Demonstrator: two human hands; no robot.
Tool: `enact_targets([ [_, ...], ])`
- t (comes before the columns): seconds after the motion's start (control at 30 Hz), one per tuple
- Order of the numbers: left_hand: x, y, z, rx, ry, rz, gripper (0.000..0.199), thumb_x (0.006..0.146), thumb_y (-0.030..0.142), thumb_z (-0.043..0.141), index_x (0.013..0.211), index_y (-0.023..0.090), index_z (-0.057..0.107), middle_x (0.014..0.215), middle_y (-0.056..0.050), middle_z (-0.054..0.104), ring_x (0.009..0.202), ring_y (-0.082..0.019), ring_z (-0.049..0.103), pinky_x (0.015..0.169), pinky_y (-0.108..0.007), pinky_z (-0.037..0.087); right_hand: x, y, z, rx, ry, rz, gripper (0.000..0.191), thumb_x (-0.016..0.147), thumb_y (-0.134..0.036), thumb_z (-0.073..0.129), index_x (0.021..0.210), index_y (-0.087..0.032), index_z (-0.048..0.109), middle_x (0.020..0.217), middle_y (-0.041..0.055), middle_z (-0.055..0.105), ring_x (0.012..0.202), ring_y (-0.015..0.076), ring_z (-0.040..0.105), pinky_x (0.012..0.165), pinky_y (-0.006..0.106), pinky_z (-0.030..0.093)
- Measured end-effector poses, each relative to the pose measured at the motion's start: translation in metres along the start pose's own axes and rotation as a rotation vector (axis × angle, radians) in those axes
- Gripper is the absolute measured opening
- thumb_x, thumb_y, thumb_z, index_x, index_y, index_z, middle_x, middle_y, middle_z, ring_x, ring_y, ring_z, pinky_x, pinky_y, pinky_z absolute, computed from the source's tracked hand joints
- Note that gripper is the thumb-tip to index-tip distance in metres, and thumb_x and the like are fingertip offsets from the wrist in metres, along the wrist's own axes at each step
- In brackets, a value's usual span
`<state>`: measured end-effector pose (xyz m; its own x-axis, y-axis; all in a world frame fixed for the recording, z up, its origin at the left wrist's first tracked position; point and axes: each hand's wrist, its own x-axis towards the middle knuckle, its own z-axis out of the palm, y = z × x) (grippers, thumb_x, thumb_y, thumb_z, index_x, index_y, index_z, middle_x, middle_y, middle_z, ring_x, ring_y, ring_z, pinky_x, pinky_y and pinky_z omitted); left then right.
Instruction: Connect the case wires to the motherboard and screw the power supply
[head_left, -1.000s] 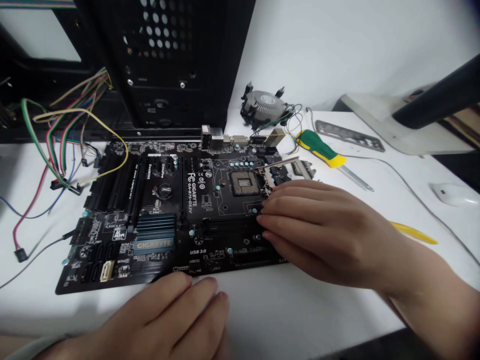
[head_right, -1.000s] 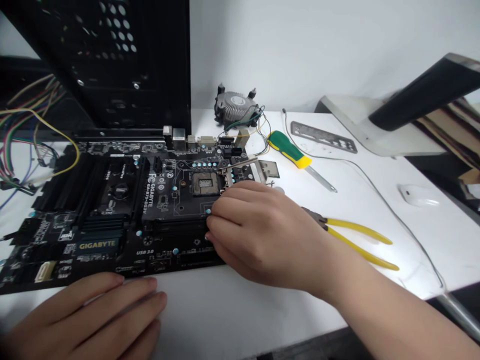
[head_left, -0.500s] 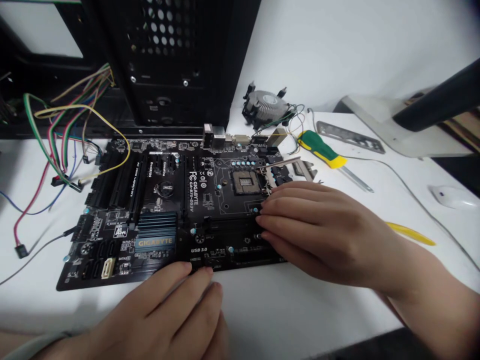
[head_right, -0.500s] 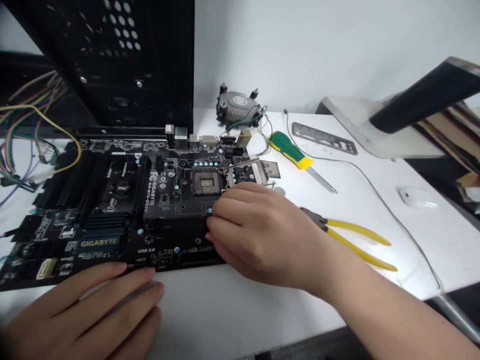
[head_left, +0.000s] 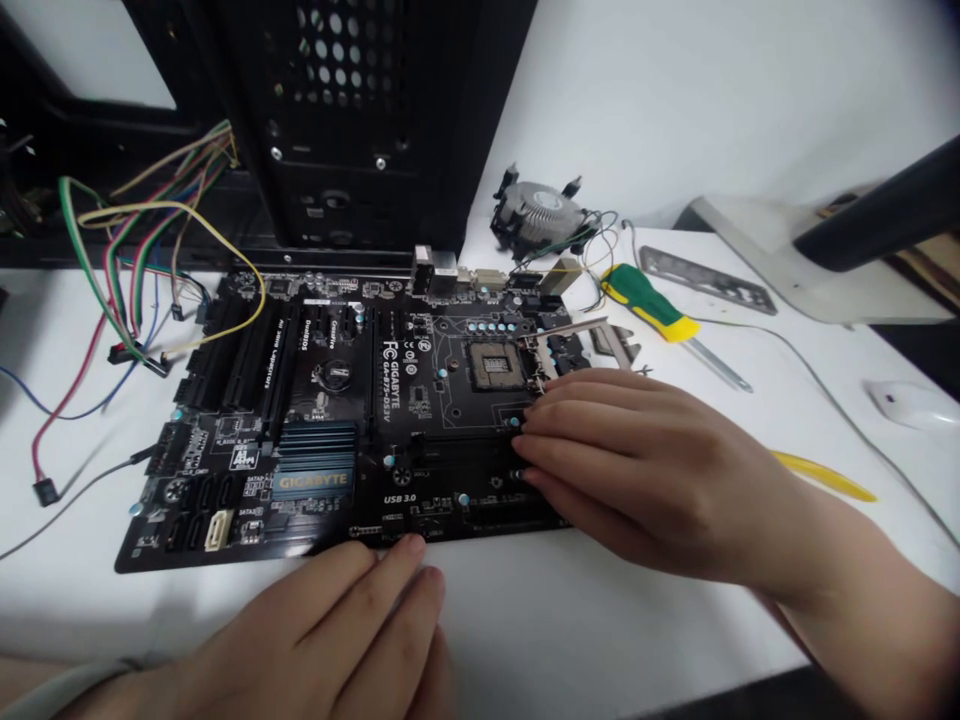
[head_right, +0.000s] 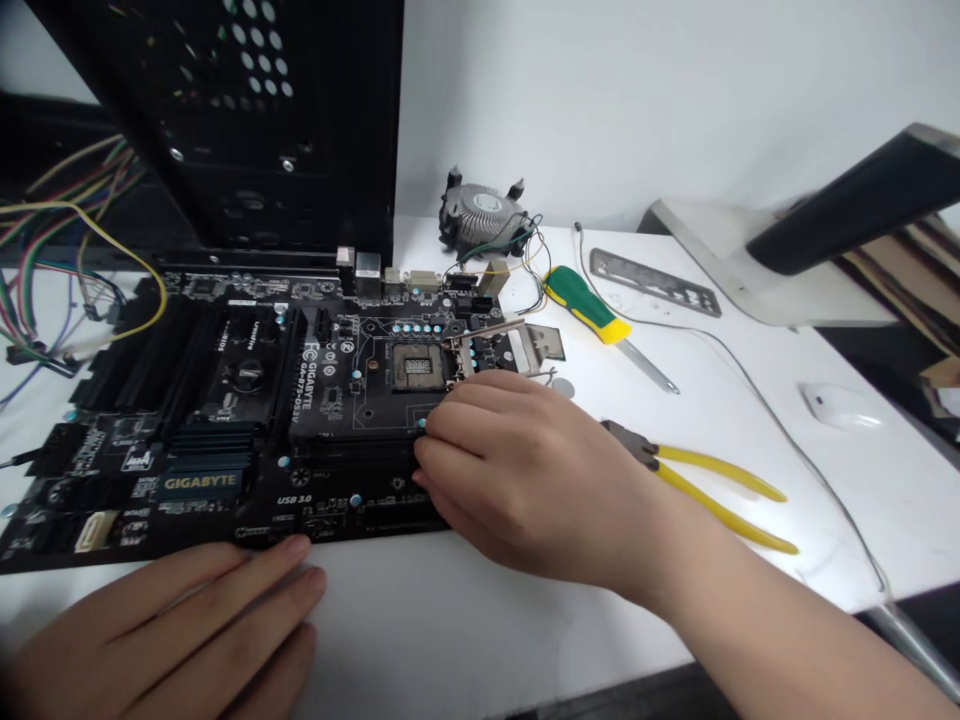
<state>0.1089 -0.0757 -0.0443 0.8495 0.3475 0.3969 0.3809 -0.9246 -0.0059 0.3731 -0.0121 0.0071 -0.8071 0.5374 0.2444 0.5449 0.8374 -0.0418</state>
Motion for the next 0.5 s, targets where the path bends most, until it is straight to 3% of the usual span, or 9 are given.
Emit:
enact_targets([
  [0.3, 0.0018, -0.0037, -0.002, -0.003, -0.031, 0.034, 0.021, 0.084, 0.035, 0.064, 0.1, 0.021, 0.065, 0.11, 0.001, 0.068, 0.103, -0.019, 0.061, 0.082, -0.032, 0.045, 0.0005, 0.0007, 0.0012, -0.002, 0.002, -0.004, 0.021, 0.088, -0.015, 0.05, 0.071, -0.016, 0.062, 0.075, 0.0068, 0.063, 0.075, 0.0167, 0.06, 0.073, 0.034, 0.052],
  [0.5, 0.0068, -0.0017, -0.0022, 0.004, 0.029, 0.005, 0.015, 0.09, 0.026, 0.053, 0.094, 0.02, 0.066, 0.106, 0.002, 0.069, 0.102, -0.018, 0.06, 0.081, -0.032, 0.044, 0.0006, 0.0013, 0.0019, 0.0, 0.018, -0.018, 0.02, 0.088, -0.016, 0.051, 0.071, -0.017, 0.063, 0.076, 0.0067, 0.064, 0.075, 0.0172, 0.062, 0.074, 0.035, 0.053],
])
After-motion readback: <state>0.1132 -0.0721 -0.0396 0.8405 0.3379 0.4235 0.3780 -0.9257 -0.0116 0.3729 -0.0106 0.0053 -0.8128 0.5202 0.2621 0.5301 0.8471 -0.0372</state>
